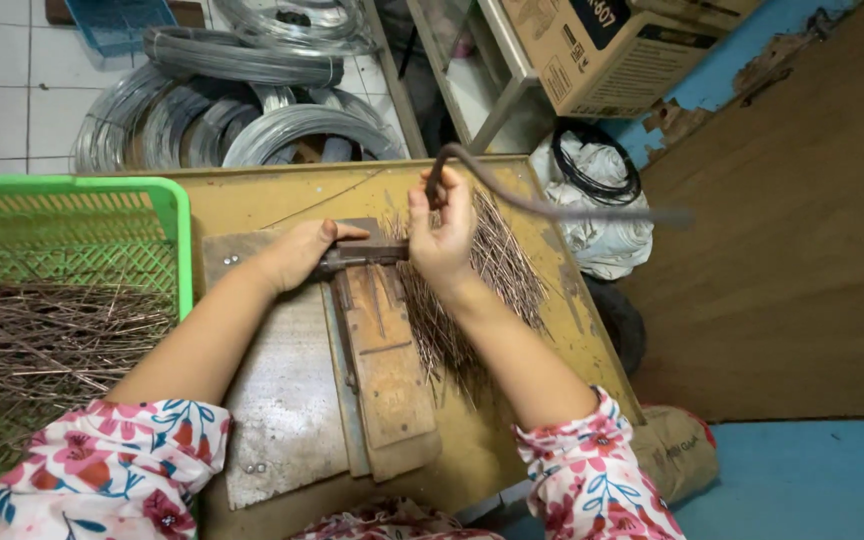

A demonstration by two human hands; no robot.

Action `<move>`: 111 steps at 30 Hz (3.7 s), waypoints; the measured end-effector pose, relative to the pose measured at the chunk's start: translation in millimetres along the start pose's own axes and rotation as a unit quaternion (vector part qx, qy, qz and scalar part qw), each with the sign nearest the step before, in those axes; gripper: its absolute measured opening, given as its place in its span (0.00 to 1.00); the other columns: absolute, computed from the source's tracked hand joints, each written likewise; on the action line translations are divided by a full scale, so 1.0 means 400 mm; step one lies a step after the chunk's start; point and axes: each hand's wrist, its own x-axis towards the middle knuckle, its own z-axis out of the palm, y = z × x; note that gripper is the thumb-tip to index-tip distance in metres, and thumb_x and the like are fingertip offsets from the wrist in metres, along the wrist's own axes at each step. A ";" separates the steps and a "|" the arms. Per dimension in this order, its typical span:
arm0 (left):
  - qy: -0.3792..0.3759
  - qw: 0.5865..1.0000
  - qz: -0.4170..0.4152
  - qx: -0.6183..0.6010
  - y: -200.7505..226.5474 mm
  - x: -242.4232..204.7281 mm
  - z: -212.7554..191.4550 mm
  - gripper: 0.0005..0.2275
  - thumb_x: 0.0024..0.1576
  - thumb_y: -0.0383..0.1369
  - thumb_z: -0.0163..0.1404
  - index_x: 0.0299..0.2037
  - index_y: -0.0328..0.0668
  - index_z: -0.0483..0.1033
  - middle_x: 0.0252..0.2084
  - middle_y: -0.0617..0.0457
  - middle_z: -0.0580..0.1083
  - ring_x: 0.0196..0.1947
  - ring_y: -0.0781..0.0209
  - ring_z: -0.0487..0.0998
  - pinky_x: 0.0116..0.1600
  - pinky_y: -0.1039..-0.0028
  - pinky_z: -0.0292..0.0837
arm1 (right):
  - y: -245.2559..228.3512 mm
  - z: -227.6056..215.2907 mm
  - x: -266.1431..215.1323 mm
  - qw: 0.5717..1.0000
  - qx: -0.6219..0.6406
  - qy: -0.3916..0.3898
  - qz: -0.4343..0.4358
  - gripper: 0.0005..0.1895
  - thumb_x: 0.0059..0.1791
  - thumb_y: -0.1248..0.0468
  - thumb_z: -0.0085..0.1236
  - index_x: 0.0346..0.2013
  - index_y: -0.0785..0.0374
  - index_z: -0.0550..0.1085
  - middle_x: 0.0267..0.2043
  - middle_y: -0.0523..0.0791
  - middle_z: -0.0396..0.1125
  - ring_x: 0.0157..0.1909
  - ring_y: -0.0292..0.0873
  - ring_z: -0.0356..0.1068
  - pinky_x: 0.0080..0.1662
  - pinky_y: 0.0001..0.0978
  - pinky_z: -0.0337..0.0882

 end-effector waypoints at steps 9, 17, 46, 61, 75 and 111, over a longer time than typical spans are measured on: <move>0.005 1.000 0.001 -0.011 -0.019 0.027 0.011 0.38 0.70 0.59 0.16 0.66 0.51 0.80 0.65 0.40 0.79 0.69 0.35 0.74 0.75 0.52 0.64 | -0.104 -0.110 -0.093 0.995 0.009 -0.091 0.025 0.09 0.57 0.79 0.51 0.51 0.69 0.70 0.45 0.50 0.73 0.50 0.53 0.81 0.53 0.44 0.83; 0.290 0.954 -0.056 0.050 0.063 -0.028 0.061 0.24 0.68 0.51 0.44 0.69 0.48 0.73 0.66 0.43 0.71 0.66 0.40 0.74 0.72 0.52 0.67 | -0.055 -0.099 -0.173 0.998 0.004 -0.027 -0.051 0.09 0.56 0.79 0.52 0.50 0.71 0.68 0.44 0.52 0.74 0.49 0.55 0.81 0.53 0.45 0.82; 0.099 0.866 -0.281 -0.402 0.303 -0.197 0.231 0.17 0.67 0.31 0.49 0.62 0.24 0.72 0.46 0.33 0.85 0.35 0.49 0.89 0.38 0.64 0.86 | -0.032 -0.079 -0.102 1.000 0.002 -0.020 -0.006 0.08 0.61 0.67 0.52 0.53 0.67 0.75 0.47 0.51 0.76 0.50 0.50 0.78 0.56 0.44 0.78; 0.102 0.867 -0.277 -0.401 0.251 -0.197 0.260 0.16 0.66 0.32 0.50 0.61 0.31 0.74 0.43 0.37 0.85 0.34 0.48 0.89 0.36 0.61 0.87 | 0.245 -0.001 0.049 0.843 -0.239 -0.183 0.445 0.16 0.47 0.41 0.71 0.40 0.43 0.88 0.38 0.41 0.82 0.47 0.46 0.82 0.52 0.40 0.78; 0.106 0.864 -0.277 -0.408 0.252 -0.201 0.248 0.13 0.66 0.31 0.51 0.58 0.32 0.77 0.43 0.39 0.84 0.34 0.48 0.89 0.36 0.60 0.87 | 0.061 -0.006 0.051 0.810 0.107 -0.494 0.299 0.15 0.61 0.69 0.53 0.62 0.64 0.78 0.56 0.50 0.78 0.60 0.43 0.72 0.67 0.45 0.70; 0.357 0.878 -0.154 -0.279 0.310 -0.241 0.124 0.26 0.58 0.23 0.40 0.70 0.48 0.60 0.55 0.50 0.65 0.47 0.61 0.69 0.45 0.76 0.69 | -0.117 -0.105 0.245 0.936 0.162 -0.102 0.296 0.22 0.54 0.75 0.62 0.64 0.67 0.74 0.48 0.51 0.80 0.44 0.39 0.83 0.48 0.33 0.88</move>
